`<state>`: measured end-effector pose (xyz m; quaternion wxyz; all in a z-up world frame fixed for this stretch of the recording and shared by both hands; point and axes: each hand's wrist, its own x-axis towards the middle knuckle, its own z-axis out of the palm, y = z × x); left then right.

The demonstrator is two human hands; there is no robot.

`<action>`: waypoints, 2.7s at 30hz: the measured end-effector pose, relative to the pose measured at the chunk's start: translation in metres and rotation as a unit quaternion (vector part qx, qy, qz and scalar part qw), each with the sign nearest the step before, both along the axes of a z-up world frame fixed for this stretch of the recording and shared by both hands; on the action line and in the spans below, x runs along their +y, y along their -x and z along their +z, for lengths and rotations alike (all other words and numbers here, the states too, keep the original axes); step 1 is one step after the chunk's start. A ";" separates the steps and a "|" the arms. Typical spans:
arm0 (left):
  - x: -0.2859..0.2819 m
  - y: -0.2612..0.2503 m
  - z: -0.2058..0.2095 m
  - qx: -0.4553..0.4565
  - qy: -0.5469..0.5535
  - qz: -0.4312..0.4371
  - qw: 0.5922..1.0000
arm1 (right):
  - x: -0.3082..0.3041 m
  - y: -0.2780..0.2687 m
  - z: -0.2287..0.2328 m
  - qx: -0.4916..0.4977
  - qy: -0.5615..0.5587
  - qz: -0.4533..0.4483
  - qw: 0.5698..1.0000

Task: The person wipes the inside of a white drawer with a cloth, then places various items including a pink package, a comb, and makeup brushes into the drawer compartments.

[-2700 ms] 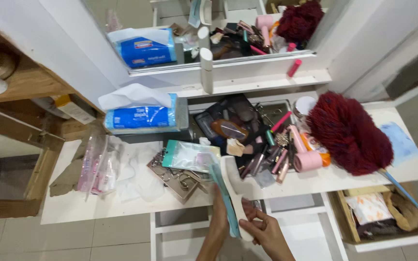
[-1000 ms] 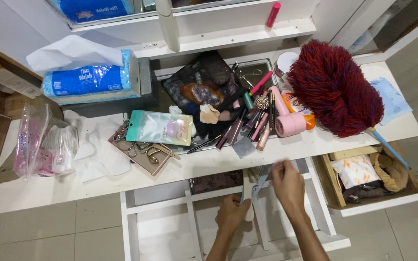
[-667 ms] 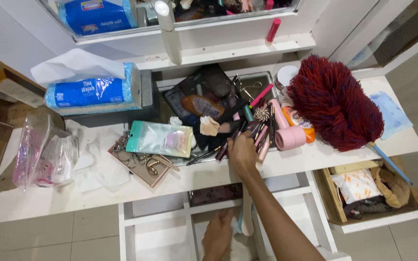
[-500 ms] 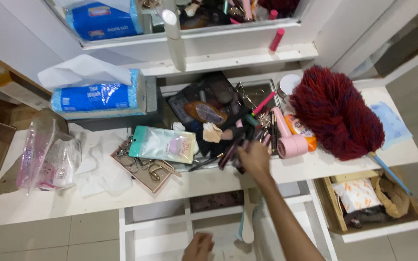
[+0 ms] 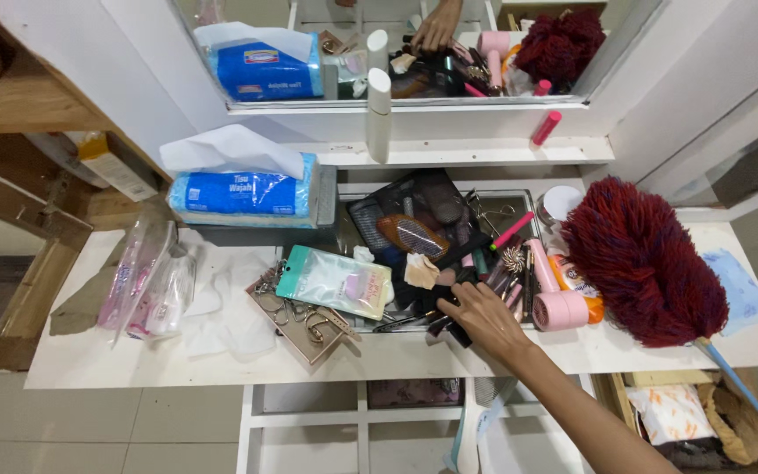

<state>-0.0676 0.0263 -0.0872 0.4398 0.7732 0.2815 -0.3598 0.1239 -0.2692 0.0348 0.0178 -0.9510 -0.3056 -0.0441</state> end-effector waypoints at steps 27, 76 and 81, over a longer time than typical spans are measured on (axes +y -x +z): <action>-0.033 0.066 -0.068 -0.160 0.114 0.035 0.980 | 0.072 0.270 -0.188 0.591 -0.583 -0.333 0.447; -0.032 0.022 0.042 -0.388 -0.251 -0.545 0.699 | -0.018 -0.010 -0.002 -0.034 -0.313 -0.340 0.886; -0.032 0.024 0.052 -0.348 -0.143 -0.483 0.791 | -0.015 -0.026 -0.021 0.039 -0.277 -0.434 0.857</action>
